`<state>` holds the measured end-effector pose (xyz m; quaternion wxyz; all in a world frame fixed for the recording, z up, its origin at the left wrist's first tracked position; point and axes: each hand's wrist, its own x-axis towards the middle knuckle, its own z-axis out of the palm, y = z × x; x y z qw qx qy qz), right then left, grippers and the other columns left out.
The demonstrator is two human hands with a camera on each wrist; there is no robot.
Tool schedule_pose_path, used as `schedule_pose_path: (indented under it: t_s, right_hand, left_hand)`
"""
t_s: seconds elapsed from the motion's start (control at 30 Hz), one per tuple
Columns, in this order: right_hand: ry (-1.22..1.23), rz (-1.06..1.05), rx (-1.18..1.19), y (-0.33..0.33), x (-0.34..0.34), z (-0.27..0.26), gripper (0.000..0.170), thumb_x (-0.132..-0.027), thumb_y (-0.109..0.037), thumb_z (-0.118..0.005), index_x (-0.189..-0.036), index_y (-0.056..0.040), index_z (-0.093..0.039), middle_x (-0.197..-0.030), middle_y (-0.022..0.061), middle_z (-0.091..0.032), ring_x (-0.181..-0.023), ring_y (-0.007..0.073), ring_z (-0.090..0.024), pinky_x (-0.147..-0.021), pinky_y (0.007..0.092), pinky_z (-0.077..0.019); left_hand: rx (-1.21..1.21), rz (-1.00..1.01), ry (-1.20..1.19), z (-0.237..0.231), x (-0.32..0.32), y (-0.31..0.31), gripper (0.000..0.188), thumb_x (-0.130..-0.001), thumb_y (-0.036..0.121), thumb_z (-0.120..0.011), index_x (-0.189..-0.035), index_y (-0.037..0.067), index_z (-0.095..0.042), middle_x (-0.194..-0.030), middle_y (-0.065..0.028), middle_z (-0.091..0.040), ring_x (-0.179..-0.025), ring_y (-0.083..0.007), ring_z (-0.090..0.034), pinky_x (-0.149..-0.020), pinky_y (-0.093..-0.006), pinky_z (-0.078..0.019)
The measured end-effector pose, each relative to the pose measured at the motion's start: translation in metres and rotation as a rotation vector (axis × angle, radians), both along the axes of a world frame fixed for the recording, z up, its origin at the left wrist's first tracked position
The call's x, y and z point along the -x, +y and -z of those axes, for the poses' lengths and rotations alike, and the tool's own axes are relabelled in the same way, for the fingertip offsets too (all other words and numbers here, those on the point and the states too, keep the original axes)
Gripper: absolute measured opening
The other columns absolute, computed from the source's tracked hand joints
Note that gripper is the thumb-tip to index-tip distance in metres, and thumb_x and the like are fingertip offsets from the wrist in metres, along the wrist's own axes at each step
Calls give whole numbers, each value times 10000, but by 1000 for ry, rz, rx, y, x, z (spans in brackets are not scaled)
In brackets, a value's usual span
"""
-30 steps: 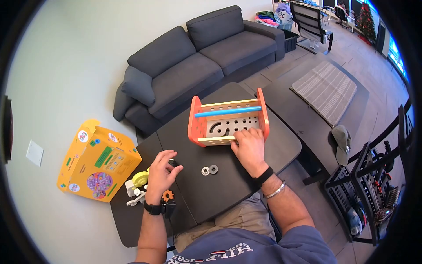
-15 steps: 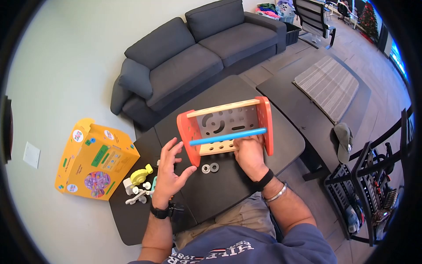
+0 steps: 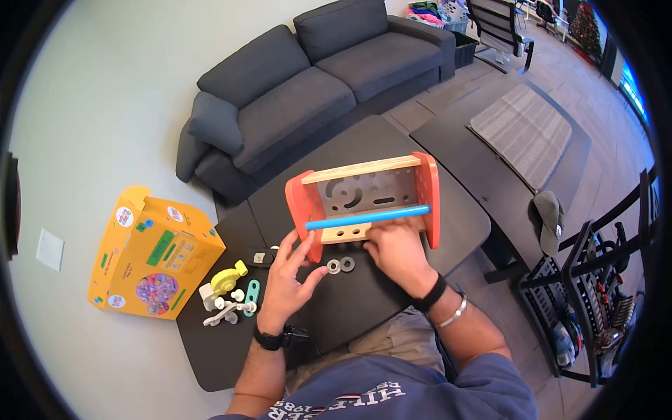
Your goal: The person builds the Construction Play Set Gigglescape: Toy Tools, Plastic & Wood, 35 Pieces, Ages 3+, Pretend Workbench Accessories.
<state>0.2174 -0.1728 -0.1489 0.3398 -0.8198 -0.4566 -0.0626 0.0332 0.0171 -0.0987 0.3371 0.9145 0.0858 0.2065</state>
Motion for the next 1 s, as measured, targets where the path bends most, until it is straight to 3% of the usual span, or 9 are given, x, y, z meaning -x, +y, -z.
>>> schedule_pose_path:
  t_s: [0.07,0.17,0.33,0.43,0.47,0.7,0.9,0.97,1.0]
  right_hand:
    - [63,-162,-47,-5,17,-29,115,-878,-155,-860,-940,-78,-801,-994,87,-780,-1108,330,-710,-1031,484,-517]
    - [-90,-114,-268,0,33,-51,154,-882,-165,-861,-960,-60,-780,-1053,80,-762,-1096,332,-695,-1032,491,-512]
    - [-338,256,-70,-5,12,-55,261,-885,-192,-861,-1075,-63,-738,-1087,95,-734,-1117,345,-663,-1021,494,-494]
    - [-269,220,147,-10,1,-39,222,-894,-215,-853,-976,-69,-707,-1027,106,-728,-1028,341,-662,-966,494,-490]
    - [-270,210,133,-9,-2,-34,221,-908,-225,-838,-918,-74,-678,-952,115,-721,-948,336,-657,-929,498,-478]
    - [-192,127,51,-13,-8,-14,182,-903,-164,-837,-929,-62,-687,-897,118,-715,-938,342,-675,-910,483,-457]
    - [75,159,-65,-15,-8,-32,155,-956,-118,-820,-986,-38,-690,-919,156,-730,-944,385,-697,-873,495,-472]
    - [442,126,-184,-14,-8,-34,136,-1022,-87,-778,-1004,-14,-664,-894,156,-711,-856,339,-702,-795,464,-517]
    - [440,125,-183,-14,-7,-32,136,-1022,-87,-778,-1004,-14,-664,-894,156,-711,-856,339,-702,-795,464,-517]
  left_hand:
    - [-25,-8,-11,4,0,1,759,-937,139,-911,-1629,108,-602,-1657,-192,-514,-1274,-307,-712,-948,-377,-675]
    - [-35,-29,3,9,4,0,766,-944,155,-907,-1641,116,-591,-1661,-190,-516,-1216,-295,-719,-922,-370,-676]
    - [-38,-43,6,10,5,-1,743,-959,177,-896,-1637,116,-597,-1661,-188,-525,-1145,-280,-725,-894,-366,-675]
    - [-31,-15,26,13,6,0,735,-957,178,-899,-1628,114,-607,-1658,-194,-529,-1138,-278,-732,-889,-368,-674]
    - [-31,-5,27,14,6,0,730,-956,177,-901,-1623,110,-612,-1661,-197,-526,-1140,-277,-736,-889,-370,-674]
    - [-47,2,-27,11,6,-1,705,-948,177,-908,-1592,88,-637,-1696,-211,-484,-1166,-278,-742,-916,-375,-673]
    - [-56,30,-70,0,11,-5,719,-923,185,-929,-1574,78,-640,-1772,-219,-368,-1209,-291,-724,-938,-390,-671]
    - [-51,14,-77,-2,14,-8,706,-921,185,-931,-1559,77,-650,-1775,-223,-360,-1215,-292,-720,-945,-394,-669]
    - [-46,-3,-82,-3,16,-11,692,-919,186,-934,-1544,75,-659,-1778,-227,-352,-1220,-293,-716,-952,-398,-667]
